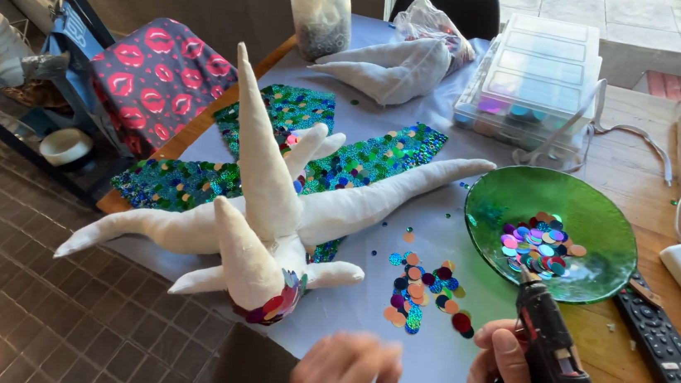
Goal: Decorating a white stuffed fabric object with colorful sequins using a hot glue gun
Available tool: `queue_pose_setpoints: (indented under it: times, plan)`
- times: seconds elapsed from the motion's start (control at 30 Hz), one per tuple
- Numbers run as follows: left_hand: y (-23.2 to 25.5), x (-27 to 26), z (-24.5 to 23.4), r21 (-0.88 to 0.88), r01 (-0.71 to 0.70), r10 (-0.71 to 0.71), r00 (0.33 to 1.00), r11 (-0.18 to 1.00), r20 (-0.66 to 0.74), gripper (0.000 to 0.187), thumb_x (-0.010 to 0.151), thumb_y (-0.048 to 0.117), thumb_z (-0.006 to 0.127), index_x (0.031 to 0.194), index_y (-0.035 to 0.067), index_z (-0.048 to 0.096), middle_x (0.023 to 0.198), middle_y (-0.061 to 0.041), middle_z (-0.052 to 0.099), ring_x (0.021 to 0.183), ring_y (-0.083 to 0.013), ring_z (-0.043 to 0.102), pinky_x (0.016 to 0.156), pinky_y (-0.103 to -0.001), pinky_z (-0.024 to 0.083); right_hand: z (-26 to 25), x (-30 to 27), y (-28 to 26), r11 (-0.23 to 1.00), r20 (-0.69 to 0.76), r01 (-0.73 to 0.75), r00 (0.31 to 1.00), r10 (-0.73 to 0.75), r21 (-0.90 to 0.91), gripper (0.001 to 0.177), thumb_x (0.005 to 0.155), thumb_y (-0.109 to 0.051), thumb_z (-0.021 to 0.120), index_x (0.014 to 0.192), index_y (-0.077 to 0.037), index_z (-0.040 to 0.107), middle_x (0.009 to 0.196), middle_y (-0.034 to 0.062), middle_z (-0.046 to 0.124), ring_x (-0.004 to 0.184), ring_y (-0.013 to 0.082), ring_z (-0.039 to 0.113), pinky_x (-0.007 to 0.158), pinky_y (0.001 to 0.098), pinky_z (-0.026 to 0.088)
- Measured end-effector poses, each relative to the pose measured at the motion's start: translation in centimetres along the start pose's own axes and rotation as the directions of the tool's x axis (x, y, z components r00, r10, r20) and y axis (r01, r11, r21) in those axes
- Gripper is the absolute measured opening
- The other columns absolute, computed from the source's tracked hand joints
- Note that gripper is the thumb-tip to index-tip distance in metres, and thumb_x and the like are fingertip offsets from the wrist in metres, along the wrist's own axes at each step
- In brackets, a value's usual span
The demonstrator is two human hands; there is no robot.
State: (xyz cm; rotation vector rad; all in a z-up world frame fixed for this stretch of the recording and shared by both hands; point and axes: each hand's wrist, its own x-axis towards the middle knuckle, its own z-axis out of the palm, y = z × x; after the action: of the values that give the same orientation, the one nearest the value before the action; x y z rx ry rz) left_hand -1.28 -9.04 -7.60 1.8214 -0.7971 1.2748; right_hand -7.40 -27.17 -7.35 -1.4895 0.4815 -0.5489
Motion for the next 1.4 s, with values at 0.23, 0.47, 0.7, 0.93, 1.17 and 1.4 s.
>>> queue_pose_setpoints:
  times: [0.23, 0.47, 0.7, 0.93, 1.17, 1.4]
  plan:
    - [-2.9, -3.3, 4.9, 0.144, 0.267, -0.291, 0.676, 0.953, 0.677, 0.026, 0.093, 0.016, 0.075, 0.117, 0.008, 0.069, 0.092, -0.010, 0.055, 0.079, -0.0308, 0.056, 0.064, -0.046, 0.050, -0.2, -0.3, 1.8, 0.993, -0.038, -0.108, 0.994, 0.106, -0.041, 0.031, 0.096, -0.027, 0.063, 0.089, 0.004, 0.065, 0.043, 0.0263, 0.058, 0.031, 0.0290, 0.044, 0.038, 0.0350, 0.033]
    - [-3.1, -3.1, 8.5, 0.260, 0.228, -0.346, 0.618, 0.938, 0.707, 0.050, 0.093, 0.033, 0.075, 0.134, 0.007, 0.062, 0.101, -0.014, 0.056, 0.089, -0.0348, 0.058, 0.071, -0.047, 0.050, -0.9, 0.2, 3.2, 0.992, 0.005, -0.101, 0.995, 0.101, -0.079, 0.029, 0.095, -0.026, 0.063, 0.086, 0.001, 0.065, 0.039, 0.0238, 0.059, 0.027, 0.0264, 0.043, 0.035, 0.0327, 0.030]
    - [-4.1, -1.4, 9.5, 0.234, 0.343, -0.393, 0.532, 0.910, 0.750, 0.049, 0.091, 0.029, 0.079, 0.135, 0.014, 0.066, 0.100, -0.013, 0.054, 0.093, -0.0327, 0.055, 0.065, -0.050, 0.052, 0.2, -0.3, 2.1, 0.972, -0.132, -0.228, 0.967, 0.219, -0.055, 0.024, 0.094, -0.022, 0.068, 0.087, 0.001, 0.065, 0.042, 0.0257, 0.058, 0.029, 0.0269, 0.039, 0.034, 0.0336, 0.024]
    - [-3.8, -1.0, 10.1, 0.109, 0.369, -0.321, 0.579, 0.923, 0.749, 0.033, 0.090, 0.014, 0.074, 0.123, 0.011, 0.072, 0.099, -0.012, 0.054, 0.089, -0.0318, 0.056, 0.073, -0.047, 0.051, 0.2, -0.2, 2.4, 0.983, -0.108, -0.181, 0.978, 0.176, -0.042, 0.022, 0.092, -0.022, 0.068, 0.086, -0.001, 0.065, 0.039, 0.0246, 0.056, 0.028, 0.0265, 0.039, 0.034, 0.0333, 0.027]
    - [-3.6, -1.2, 11.2, 0.141, 0.355, -0.329, 0.552, 0.924, 0.766, 0.018, 0.085, 0.022, 0.085, 0.100, 0.014, 0.080, 0.093, -0.009, 0.056, 0.084, -0.0289, 0.057, 0.068, -0.047, 0.052, 0.6, -0.4, 1.8, 0.981, -0.127, -0.186, 0.976, 0.179, -0.048, 0.023, 0.092, -0.021, 0.068, 0.086, 0.001, 0.065, 0.038, 0.0238, 0.054, 0.028, 0.0269, 0.040, 0.035, 0.0339, 0.029]
    - [-3.3, -1.7, 10.9, 0.031, 0.328, -0.259, 0.682, 0.944, 0.684, 0.017, 0.082, 0.011, 0.083, 0.087, 0.010, 0.066, 0.091, -0.010, 0.058, 0.082, -0.0334, 0.058, 0.068, -0.048, 0.048, 0.5, 0.2, 5.2, 0.994, -0.121, -0.071, 0.989, 0.081, 0.081, 0.026, 0.089, -0.009, 0.067, 0.108, 0.002, 0.053, 0.072, 0.0217, 0.067, 0.025, 0.0293, 0.045, 0.024, 0.0337, 0.028]
